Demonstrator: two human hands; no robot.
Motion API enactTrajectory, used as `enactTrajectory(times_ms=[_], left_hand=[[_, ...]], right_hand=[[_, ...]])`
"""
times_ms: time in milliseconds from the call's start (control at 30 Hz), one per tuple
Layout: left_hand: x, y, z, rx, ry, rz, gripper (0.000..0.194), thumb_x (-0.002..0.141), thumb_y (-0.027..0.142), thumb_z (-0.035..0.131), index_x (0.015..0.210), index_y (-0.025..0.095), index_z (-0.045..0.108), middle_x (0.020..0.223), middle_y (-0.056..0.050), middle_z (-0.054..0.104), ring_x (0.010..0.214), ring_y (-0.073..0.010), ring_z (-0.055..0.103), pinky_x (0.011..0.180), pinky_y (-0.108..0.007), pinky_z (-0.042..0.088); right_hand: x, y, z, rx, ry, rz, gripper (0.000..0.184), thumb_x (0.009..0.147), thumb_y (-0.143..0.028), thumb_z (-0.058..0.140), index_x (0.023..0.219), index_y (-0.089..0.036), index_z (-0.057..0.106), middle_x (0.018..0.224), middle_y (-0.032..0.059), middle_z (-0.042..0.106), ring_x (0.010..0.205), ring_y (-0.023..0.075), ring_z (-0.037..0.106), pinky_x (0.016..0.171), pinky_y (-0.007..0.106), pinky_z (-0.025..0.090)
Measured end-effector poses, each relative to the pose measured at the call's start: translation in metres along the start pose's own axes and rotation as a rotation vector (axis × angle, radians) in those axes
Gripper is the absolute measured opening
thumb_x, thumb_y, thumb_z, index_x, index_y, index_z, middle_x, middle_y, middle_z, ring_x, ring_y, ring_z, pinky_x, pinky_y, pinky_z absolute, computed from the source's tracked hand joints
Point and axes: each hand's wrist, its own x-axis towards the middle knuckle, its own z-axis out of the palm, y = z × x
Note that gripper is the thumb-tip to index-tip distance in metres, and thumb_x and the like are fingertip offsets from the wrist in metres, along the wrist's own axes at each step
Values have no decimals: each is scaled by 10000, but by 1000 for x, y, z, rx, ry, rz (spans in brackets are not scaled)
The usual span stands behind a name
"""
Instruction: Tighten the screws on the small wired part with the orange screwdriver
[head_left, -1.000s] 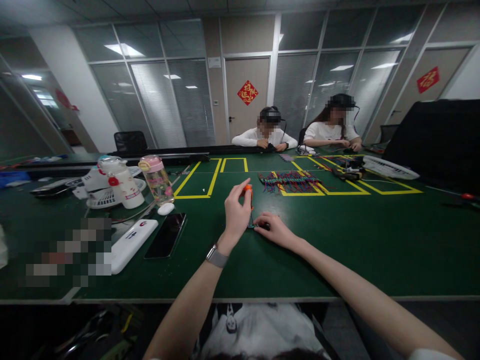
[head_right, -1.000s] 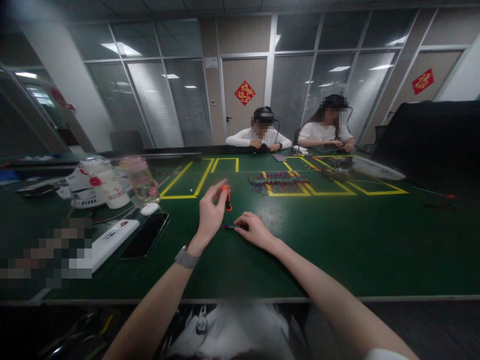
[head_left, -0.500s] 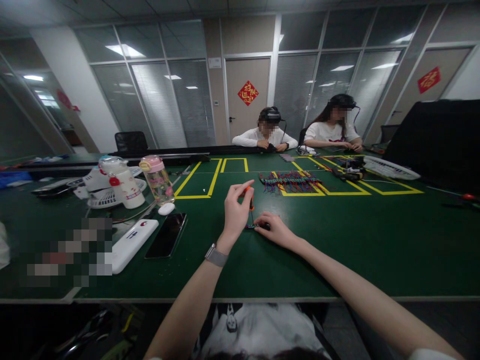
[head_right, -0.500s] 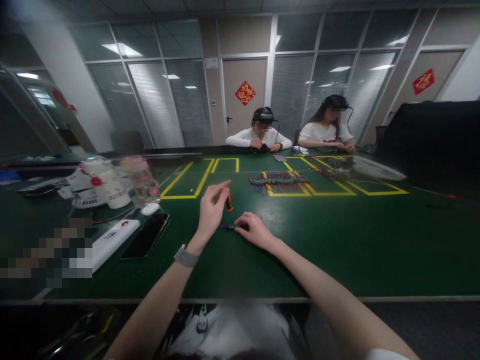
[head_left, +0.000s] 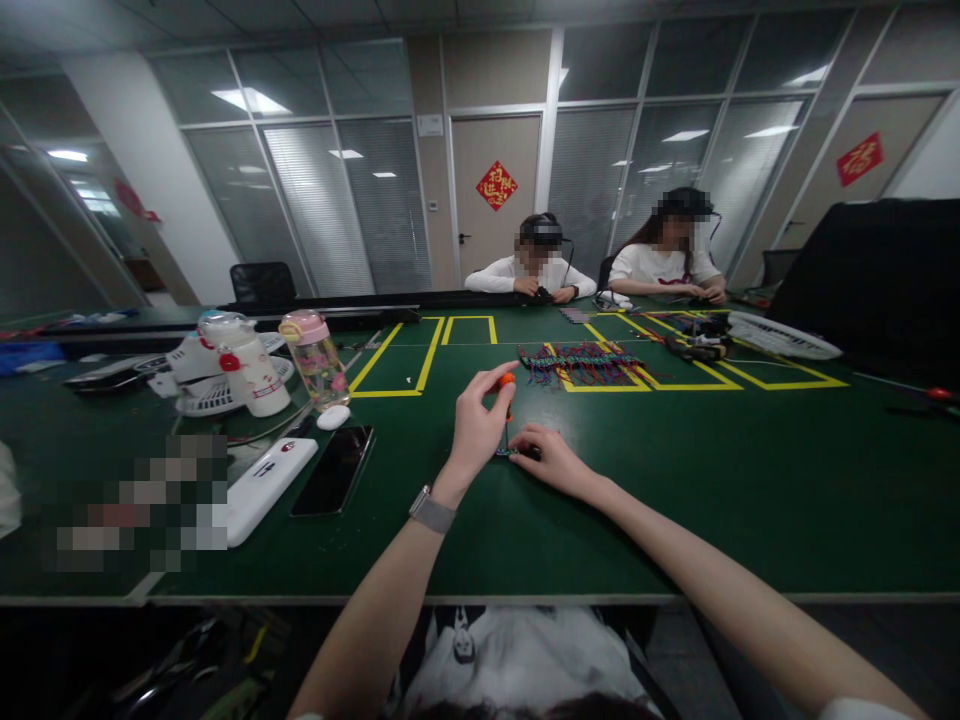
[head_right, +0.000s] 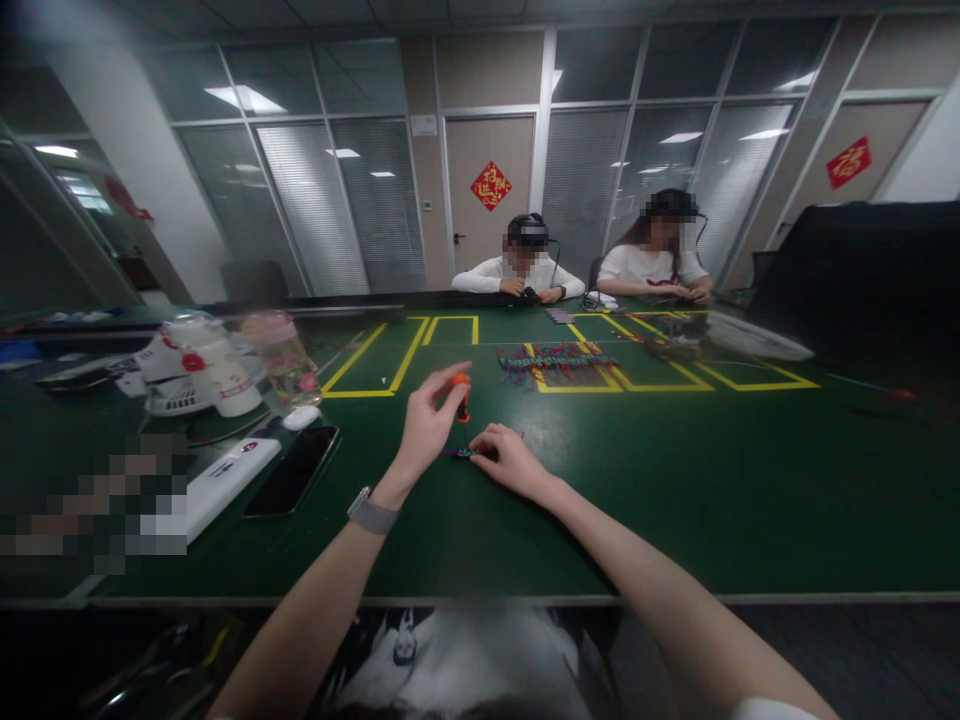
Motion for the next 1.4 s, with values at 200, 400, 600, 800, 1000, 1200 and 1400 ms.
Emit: enactTrajectory(times_ms=[200,400,600,800,1000,1200,1400], left_hand=[[0,-1,0,62,70,2,292,923,223,474,1181,243,610,1073,-64,580,988,-160,581,897,-314,467],[0,-3,0,140,144,-10,215,865,257,587,1059,230,677,1026,-57,581,932,-166,583,881,-318,469],[1,-4,0,-32,41,-47,274,922,242,483,1156,226,624,1010,-59,622,904,-155,604,819,-296,495],[-1,-3,1,187,162,11,279,912,254,504,1160,249,631,1137,-77,532,1065,-190,538,957,-359,429],[-2,-1,2,171,133,-3,218,865,284,589,1058,223,671,971,-54,552,890,-167,571,842,-309,472],[-2,-3,3,-53,6,2,331,957,254,402,1244,243,566,1091,-63,603,970,-148,593,848,-282,477],[-2,-1,2,74,100,24,296,904,249,524,1180,246,628,1050,-59,578,960,-158,572,876,-295,451]], right_hand=[[0,-1,0,0,-1,0,107,807,-173,630,900,-164,681,812,39,594,770,170,562,723,298,452],[0,-2,0,2,-4,10,105,803,-170,635,897,-161,682,808,36,587,764,168,567,717,293,453],[0,0,0,-1,-7,11,108,804,-168,633,902,-164,680,818,37,591,767,168,567,721,294,455],[0,0,0,2,-2,10,104,802,-170,637,894,-163,684,809,37,587,763,167,563,714,289,451],[0,-2,-1,-1,-2,4,110,806,-174,629,901,-168,684,810,39,594,767,168,560,715,292,450],[0,-2,-1,1,-6,-2,108,809,-177,625,900,-165,682,814,39,594,767,167,561,713,289,451],[0,-1,0,4,2,0,109,803,-175,631,898,-171,684,804,34,590,759,166,561,712,291,451]])
